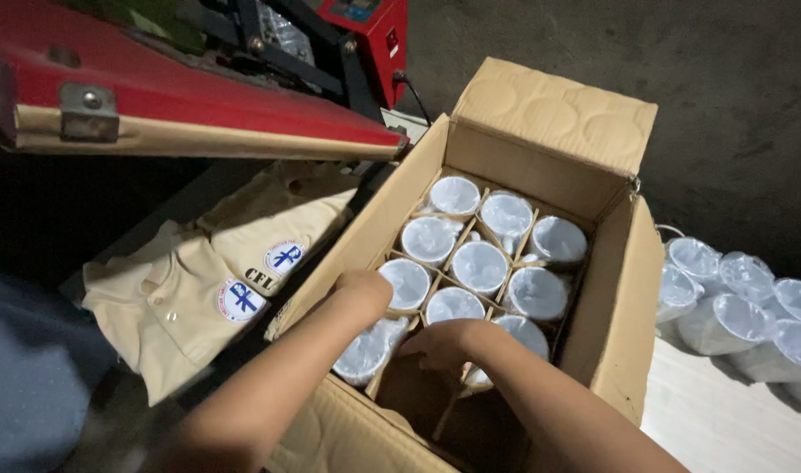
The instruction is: The person packs plastic-wrapped mugs into a cardboard box with dividers, assembles a divider into an empty box, and organizes mugs on a table.
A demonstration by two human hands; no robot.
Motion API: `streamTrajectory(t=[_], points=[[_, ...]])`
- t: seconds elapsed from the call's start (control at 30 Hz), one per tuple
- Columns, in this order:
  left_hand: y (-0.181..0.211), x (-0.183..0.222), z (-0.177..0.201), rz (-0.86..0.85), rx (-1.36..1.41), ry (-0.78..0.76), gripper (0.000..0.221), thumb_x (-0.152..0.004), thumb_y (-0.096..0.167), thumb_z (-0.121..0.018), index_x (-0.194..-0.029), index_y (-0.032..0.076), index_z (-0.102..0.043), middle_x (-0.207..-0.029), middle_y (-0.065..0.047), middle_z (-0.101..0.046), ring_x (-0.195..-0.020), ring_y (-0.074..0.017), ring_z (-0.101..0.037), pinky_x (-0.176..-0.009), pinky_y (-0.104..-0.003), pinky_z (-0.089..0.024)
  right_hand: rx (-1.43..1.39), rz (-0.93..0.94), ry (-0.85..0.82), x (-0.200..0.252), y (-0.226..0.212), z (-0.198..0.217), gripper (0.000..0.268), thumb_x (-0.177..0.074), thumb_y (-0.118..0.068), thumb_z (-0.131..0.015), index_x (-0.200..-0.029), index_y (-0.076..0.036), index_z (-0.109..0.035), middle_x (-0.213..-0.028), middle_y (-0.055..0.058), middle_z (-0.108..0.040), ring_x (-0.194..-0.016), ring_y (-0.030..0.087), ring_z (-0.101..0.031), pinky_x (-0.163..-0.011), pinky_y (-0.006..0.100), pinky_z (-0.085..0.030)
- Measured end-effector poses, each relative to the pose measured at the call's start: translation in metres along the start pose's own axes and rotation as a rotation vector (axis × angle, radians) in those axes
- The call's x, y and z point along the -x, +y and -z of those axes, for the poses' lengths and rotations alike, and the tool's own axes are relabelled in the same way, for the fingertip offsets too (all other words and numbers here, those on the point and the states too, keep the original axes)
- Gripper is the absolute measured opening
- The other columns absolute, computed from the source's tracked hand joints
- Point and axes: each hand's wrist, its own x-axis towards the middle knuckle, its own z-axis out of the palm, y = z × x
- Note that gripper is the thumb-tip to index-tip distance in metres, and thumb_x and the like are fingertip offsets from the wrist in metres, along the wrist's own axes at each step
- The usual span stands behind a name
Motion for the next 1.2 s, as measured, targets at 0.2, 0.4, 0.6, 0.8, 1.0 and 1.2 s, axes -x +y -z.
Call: streamTrajectory(t=[0.2,0.4,0.6,0.8,1.0,1.2], points=[[0.013,0.097,0.067,-0.092,0.563,-0.072,0.044,-0.089,0.024,-0.08,-0.116,-0.003,-0.057,-0.095,-0.02,-0.073,-0.073,-0.0337,-0.075,-0.07,-0.045,-0.062,-0.054,-0.289,0.144,0.038,-0.049,0.06,0.027,-0.099,-0.028,-0.061,-0.108,-0.01,-0.079,-0.077,0.008,-0.076,-0.063,0.019,-0.074,-0.064,0.037,-0.059],[0.008,-0.002,-0.02,-0.287,0.102,-0.005,0.014,-0.066,0.0,-0.083,-0.079,-0.001,-0.08,-0.081,-0.02,-0.075,-0.069,-0.0296,-0.072,-0.065,-0.044,-0.058,-0.054,-0.228,0.152,0.04,-0.049,0.058,0.034,-0.094,-0.021,-0.058,-0.122,-0.027,-0.075,-0.076,0.009,-0.075,-0.063,0.02,-0.072,-0.066,0.036,-0.058],[0.003,-0.012,-0.028,-0.274,0.084,-0.035,0.016,-0.068,0.005,-0.086,-0.082,0.003,-0.079,-0.082,-0.02,-0.073,-0.079,-0.0339,-0.075,-0.069,-0.047,-0.059,-0.098,-0.233,0.133,0.049,-0.061,0.059,0.036,-0.093,-0.018,-0.06,-0.128,-0.025,-0.07,-0.088,0.01,-0.076,-0.066,0.02,-0.07,-0.066,0.037,-0.058],[0.004,0.016,0.009,0.006,0.076,-0.071,0.037,-0.075,0.026,-0.093,-0.104,0.009,-0.078,-0.105,-0.012,-0.072,-0.102,-0.0307,-0.072,-0.082,-0.048,-0.059,-0.095,-0.293,0.137,0.045,-0.063,0.059,0.037,-0.095,-0.019,-0.059,-0.13,-0.022,-0.07,-0.09,0.013,-0.078,-0.068,0.022,-0.073,-0.067,0.038,-0.058],[-0.008,-0.047,-0.025,-0.027,0.05,-0.255,0.033,-0.077,0.024,-0.091,-0.103,0.008,-0.08,-0.102,-0.013,-0.076,-0.101,-0.0307,-0.075,-0.085,-0.046,-0.055,-0.11,-0.228,0.049,0.05,-0.057,0.063,0.042,-0.093,-0.018,-0.06,-0.135,-0.019,-0.064,-0.098,0.013,-0.078,-0.072,0.023,-0.074,-0.068,0.039,-0.058],[0.028,0.053,0.07,-0.158,0.131,-0.05,0.039,-0.079,0.038,-0.085,-0.1,0.005,-0.079,-0.1,-0.013,-0.078,-0.096,-0.0294,-0.075,-0.086,-0.044,-0.058,-0.134,-0.344,0.054,0.105,-0.063,0.086,0.042,-0.094,-0.025,-0.062,-0.136,-0.023,-0.065,-0.097,0.011,-0.078,-0.074,0.022,-0.074,-0.072,0.04,-0.058]])
